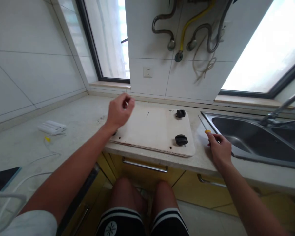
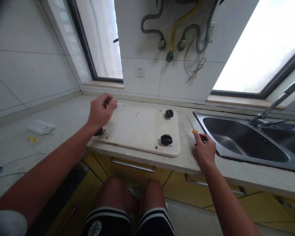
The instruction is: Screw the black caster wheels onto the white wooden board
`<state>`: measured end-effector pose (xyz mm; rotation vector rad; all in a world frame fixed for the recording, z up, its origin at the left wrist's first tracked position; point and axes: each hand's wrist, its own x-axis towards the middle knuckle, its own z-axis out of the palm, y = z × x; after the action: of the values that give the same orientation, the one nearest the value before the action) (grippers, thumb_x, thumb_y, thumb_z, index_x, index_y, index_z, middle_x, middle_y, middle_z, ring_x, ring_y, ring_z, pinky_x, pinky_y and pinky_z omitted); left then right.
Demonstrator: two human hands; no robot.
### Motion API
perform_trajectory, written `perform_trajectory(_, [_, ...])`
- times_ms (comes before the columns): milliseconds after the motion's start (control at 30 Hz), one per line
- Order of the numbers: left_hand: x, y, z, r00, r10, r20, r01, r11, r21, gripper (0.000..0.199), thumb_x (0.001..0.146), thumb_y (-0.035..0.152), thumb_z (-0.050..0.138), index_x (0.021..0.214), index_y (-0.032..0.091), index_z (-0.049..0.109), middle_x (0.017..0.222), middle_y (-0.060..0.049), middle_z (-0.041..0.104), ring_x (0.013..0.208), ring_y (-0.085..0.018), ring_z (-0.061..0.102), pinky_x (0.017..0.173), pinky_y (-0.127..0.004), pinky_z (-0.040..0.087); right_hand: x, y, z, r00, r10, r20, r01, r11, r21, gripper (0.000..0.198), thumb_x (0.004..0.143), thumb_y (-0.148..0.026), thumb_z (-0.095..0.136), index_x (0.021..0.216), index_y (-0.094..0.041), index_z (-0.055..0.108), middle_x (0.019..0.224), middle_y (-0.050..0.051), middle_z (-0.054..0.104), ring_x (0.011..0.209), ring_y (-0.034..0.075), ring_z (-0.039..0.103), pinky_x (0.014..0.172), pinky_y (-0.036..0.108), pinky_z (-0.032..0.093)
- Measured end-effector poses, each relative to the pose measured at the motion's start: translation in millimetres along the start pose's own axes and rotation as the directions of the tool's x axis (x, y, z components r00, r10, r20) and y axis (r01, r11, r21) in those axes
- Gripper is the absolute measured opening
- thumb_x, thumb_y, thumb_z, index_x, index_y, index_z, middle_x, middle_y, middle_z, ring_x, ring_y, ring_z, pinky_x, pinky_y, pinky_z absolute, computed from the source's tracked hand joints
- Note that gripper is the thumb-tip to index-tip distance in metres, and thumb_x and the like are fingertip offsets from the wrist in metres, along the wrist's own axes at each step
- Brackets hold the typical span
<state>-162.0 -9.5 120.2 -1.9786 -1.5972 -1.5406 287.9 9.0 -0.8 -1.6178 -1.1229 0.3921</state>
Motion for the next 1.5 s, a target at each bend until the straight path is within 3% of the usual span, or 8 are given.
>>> perform_trajectory(133, [24, -119, -44, 0.883, -0.47, 0.005, 0.432, 0.816, 0.385, 0.029, 0.101, 0.042, 0.061, 0.107, 0.019, 0.079, 0.109, -0.012, 0.086, 0.098, -0.029, 0.077, 0.089, -0.039, 0.058, 1, -7, 2, 1.0, 0.01, 0.008, -0.009, 0.998, -0.069, 0.062, 0.066, -0.083, 0.07, 0.087, -0.025, 0.073, 0.071, 0.007, 0.069, 0.066, 0.027, 0.061, 0.076, 0.048, 0.046])
perform_trajectory(200, [17, -166, -48, 0.782, -0.605, 0.151, 0.445, 0.711, 0.544, 0.038, 0.095, 0.038, 0.065, 0.123, 0.019, 0.083, 0.121, -0.014, 0.087, 0.11, -0.034, 0.08, 0.095, -0.042, 0.06, 2, -9, 4, 1.0, 0.012, 0.009, -0.011, 0.994, -0.107, 0.061, 0.066, -0.083, 0.069, 0.087, -0.025, 0.072, 0.071, 0.008, 0.069, 0.068, 0.029, 0.062, 0.077, 0.049, 0.046])
perform_trajectory(300, [-1, -207, -36, 0.733, -0.635, 0.243, 0.421, 0.704, 0.572, 0.044, 0.086, 0.038, 0.071, 0.122, 0.02, 0.087, 0.123, -0.015, 0.087, 0.118, -0.039, 0.08, 0.1, -0.044, 0.061, 3, -10, 6, 1.0, 0.007, 0.016, -0.005, 0.988, -0.157, 0.064, 0.067, -0.083, 0.067, 0.09, -0.024, 0.073, 0.074, 0.009, 0.071, 0.068, 0.03, 0.063, 0.078, 0.049, 0.046])
perform_trajectory(767, [-22, -220, 0, 0.78, -0.571, 0.255, 0.383, 0.759, 0.526, 0.02, 0.083, 0.035, 0.069, 0.09, 0.021, 0.081, 0.119, -0.021, 0.084, 0.116, -0.039, 0.076, 0.097, -0.045, 0.058, 6, -2, 6, 1.0, -0.027, 0.001, 0.026, 0.982, -0.187, 0.075, 0.068, -0.094, 0.069, 0.091, -0.023, 0.074, 0.072, 0.01, 0.071, 0.067, 0.029, 0.062, 0.08, 0.05, 0.049])
perform_trajectory(1000, [0, -172, -22, 0.842, -0.529, 0.108, 0.509, 0.844, 0.168, 0.032, 0.085, 0.053, 0.077, 0.09, 0.022, 0.07, 0.082, -0.003, 0.076, 0.096, -0.028, 0.076, 0.097, -0.047, 0.062, 3, -4, 10, 0.999, -0.04, 0.003, 0.04, 0.993, -0.107, 0.082, 0.068, -0.099, 0.068, 0.09, -0.021, 0.073, 0.083, 0.013, 0.076, 0.069, 0.027, 0.064, 0.077, 0.047, 0.05])
perform_trajectory(1267, [-17, 1, -10, 0.961, -0.163, 0.222, 0.191, 0.975, -0.113, 0.038, 0.099, 0.069, 0.07, 0.115, 0.036, 0.083, 0.106, 0.008, 0.082, 0.095, -0.029, 0.076, 0.089, -0.048, 0.066, 11, 25, 16, 0.998, -0.065, -0.02, 0.066, 0.998, 0.011, 0.067, 0.083, -0.086, 0.068, 0.095, -0.021, 0.073, 0.094, 0.011, 0.078, 0.086, 0.025, 0.069, 0.082, 0.04, 0.055])
perform_trajectory(1367, [-63, 64, 19, 0.906, -0.022, 0.423, 0.149, 0.951, -0.27, 0.027, 0.095, 0.054, 0.077, 0.107, 0.031, 0.084, 0.102, 0.001, 0.084, 0.084, -0.025, 0.077, 0.077, -0.039, 0.065, 14, 32, 18, 0.998, -0.063, -0.019, 0.064, 0.996, 0.059, 0.062, 0.085, -0.082, 0.07, 0.095, -0.021, 0.073, 0.094, 0.01, 0.077, 0.087, 0.025, 0.068, 0.08, 0.039, 0.055])
perform_trajectory(1500, [-117, 106, 68, 0.708, 0.136, 0.693, 0.181, 0.914, -0.364, 0.023, 0.097, 0.045, 0.07, 0.102, 0.028, 0.085, 0.099, -0.005, 0.086, 0.088, -0.026, 0.079, 0.077, -0.037, 0.063, 17, 36, 20, 0.998, -0.068, -0.001, 0.068, 0.991, 0.118, 0.057, 0.087, -0.078, 0.071, 0.095, -0.022, 0.071, 0.095, 0.009, 0.076, 0.087, 0.024, 0.067, 0.079, 0.038, 0.055])
